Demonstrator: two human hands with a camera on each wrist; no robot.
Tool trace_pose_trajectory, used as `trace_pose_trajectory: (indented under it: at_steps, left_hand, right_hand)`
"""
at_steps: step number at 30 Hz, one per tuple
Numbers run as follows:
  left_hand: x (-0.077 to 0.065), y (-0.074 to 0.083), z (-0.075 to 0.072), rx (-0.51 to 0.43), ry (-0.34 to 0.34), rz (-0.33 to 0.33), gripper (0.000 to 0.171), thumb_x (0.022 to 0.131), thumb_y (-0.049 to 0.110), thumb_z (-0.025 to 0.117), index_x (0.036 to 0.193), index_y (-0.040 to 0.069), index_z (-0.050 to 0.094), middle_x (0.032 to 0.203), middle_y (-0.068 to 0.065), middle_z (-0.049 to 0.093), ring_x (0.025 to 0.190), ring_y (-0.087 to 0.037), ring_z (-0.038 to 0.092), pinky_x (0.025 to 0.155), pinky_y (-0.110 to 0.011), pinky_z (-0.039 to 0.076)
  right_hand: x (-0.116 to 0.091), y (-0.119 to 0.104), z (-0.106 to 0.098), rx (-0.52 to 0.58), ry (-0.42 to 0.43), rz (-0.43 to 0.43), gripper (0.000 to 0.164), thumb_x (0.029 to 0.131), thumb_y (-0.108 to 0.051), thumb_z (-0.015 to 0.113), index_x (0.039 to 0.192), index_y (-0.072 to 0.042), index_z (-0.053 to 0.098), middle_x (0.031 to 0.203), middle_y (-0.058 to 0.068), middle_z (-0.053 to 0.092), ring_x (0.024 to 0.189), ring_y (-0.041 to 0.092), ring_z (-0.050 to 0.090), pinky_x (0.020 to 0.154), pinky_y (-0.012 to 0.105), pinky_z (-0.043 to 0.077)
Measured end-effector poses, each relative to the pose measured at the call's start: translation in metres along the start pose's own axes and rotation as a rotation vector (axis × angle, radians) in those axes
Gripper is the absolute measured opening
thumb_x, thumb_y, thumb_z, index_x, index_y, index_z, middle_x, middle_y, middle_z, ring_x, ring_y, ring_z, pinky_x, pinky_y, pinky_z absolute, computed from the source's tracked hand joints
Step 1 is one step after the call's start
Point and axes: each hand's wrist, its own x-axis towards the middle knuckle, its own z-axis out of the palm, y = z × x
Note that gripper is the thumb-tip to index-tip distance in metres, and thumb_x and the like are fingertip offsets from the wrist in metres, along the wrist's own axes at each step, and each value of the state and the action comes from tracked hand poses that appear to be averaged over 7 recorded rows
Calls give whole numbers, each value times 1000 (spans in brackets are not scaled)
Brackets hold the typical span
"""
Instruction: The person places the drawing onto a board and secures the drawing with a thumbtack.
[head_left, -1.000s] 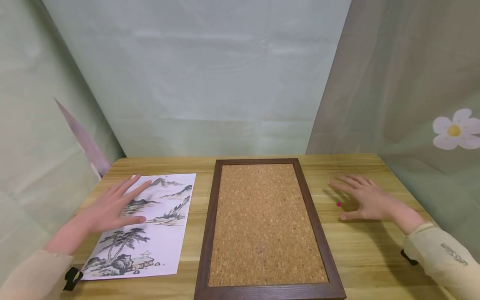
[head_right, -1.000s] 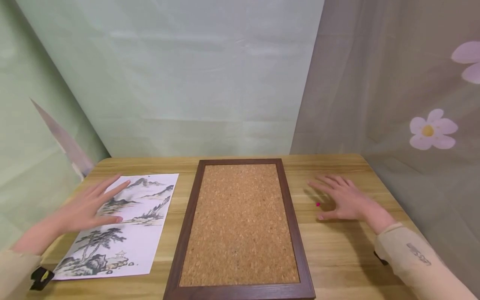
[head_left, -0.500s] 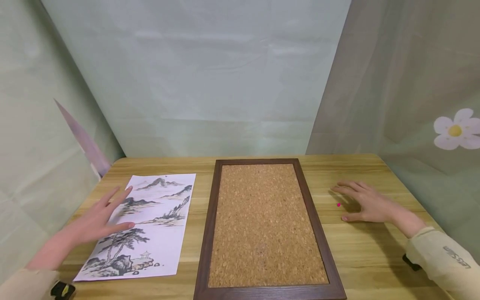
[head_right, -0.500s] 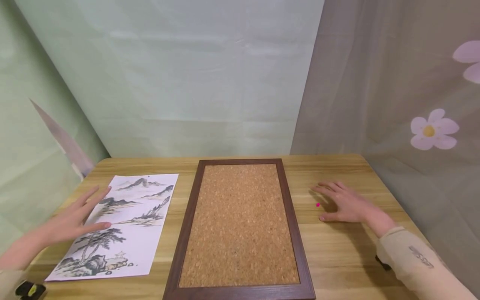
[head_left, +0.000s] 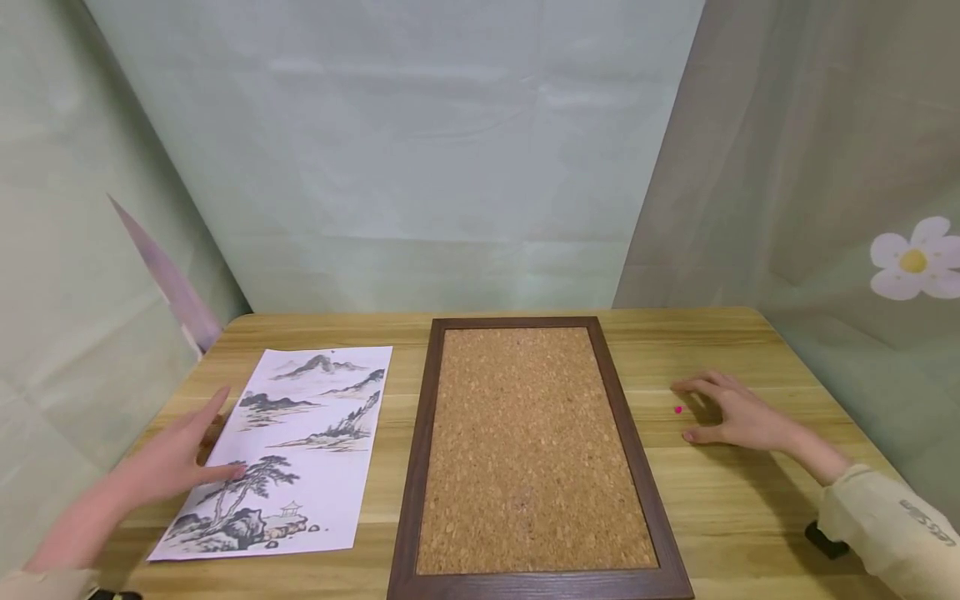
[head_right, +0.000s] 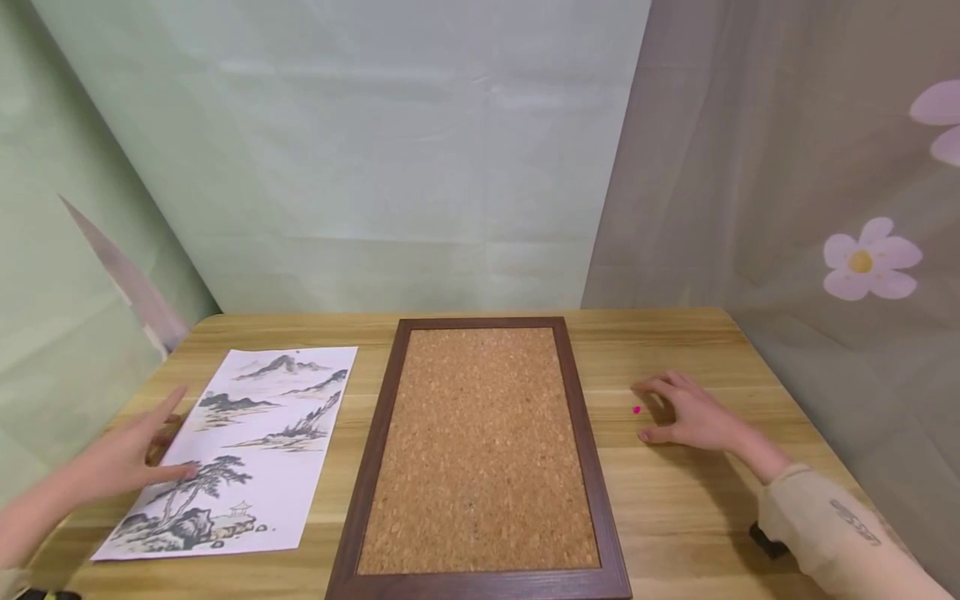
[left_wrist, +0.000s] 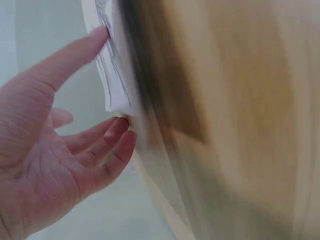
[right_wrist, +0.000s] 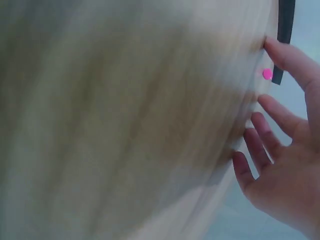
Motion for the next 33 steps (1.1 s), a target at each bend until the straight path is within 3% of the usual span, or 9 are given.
trace_pose_trajectory:
  at_steps: [3,7,14,17,19,21,25,29,33]
  left_hand:
    - [-1,3,-1,-4,-23,-19,132,69,39,88,154,-11,0,107,-22,67,91,-31,65,76,-39,54]
    - [0,8,-1,-29,-41,-60,126,71,34,88,152,-16,4,105,-22,66,86,-25,62,70,-32,51]
    - [1,12,-1,-37,-58,-114,116,74,33,86,146,-24,15,106,-31,62,90,-33,61,79,-52,52]
    - [0,10,-2,-60,-73,-128,113,75,33,85,145,-24,17,106,-30,61,88,-31,60,76,-43,53]
    - [-1,8,0,-78,-66,-118,104,75,32,85,143,-22,27,102,-24,63,85,-24,59,70,-33,52]
    - [-3,5,2,-115,-44,-86,84,74,26,86,133,-17,43,94,-16,63,79,-12,56,63,-25,47]
    - [-7,-1,6,-196,1,-29,56,75,15,84,115,-10,55,85,-3,58,69,4,44,58,-21,41]
    - [-10,-6,5,-217,-7,-46,64,77,10,82,126,-18,52,85,-2,56,70,7,40,59,-19,40]
    - [-11,-11,-1,-199,-41,-95,59,78,8,80,122,-21,53,88,-5,61,72,11,44,62,-19,46]
  right_hand:
    - [-2,-1,2,49,8,37,70,79,-37,82,134,-4,56,136,25,50,123,47,44,92,70,40]
    - [-3,-2,5,102,31,69,64,79,-32,82,132,-5,57,135,25,51,121,45,44,90,66,40]
    - [-3,-3,13,206,68,141,59,80,-27,81,130,-4,59,135,26,52,123,47,41,94,65,38]
    - [-3,-3,15,252,61,179,59,82,-27,80,132,-4,58,137,26,48,123,46,42,95,64,39]
    - [-3,-3,16,266,61,199,59,83,-27,79,132,-4,57,137,26,47,122,45,43,94,61,40]
    - [-3,-3,18,275,69,223,58,83,-29,79,132,-5,58,137,25,48,121,42,44,94,56,41]
    - [-4,-3,20,288,90,270,54,86,-33,76,130,-7,59,136,23,49,118,35,44,91,44,40]
    - [-4,-3,22,308,110,288,52,87,-34,75,129,-7,60,136,22,50,115,31,44,88,40,38]
    - [-4,-2,25,306,133,281,50,87,-33,75,128,-8,62,134,20,52,114,30,45,88,37,38]
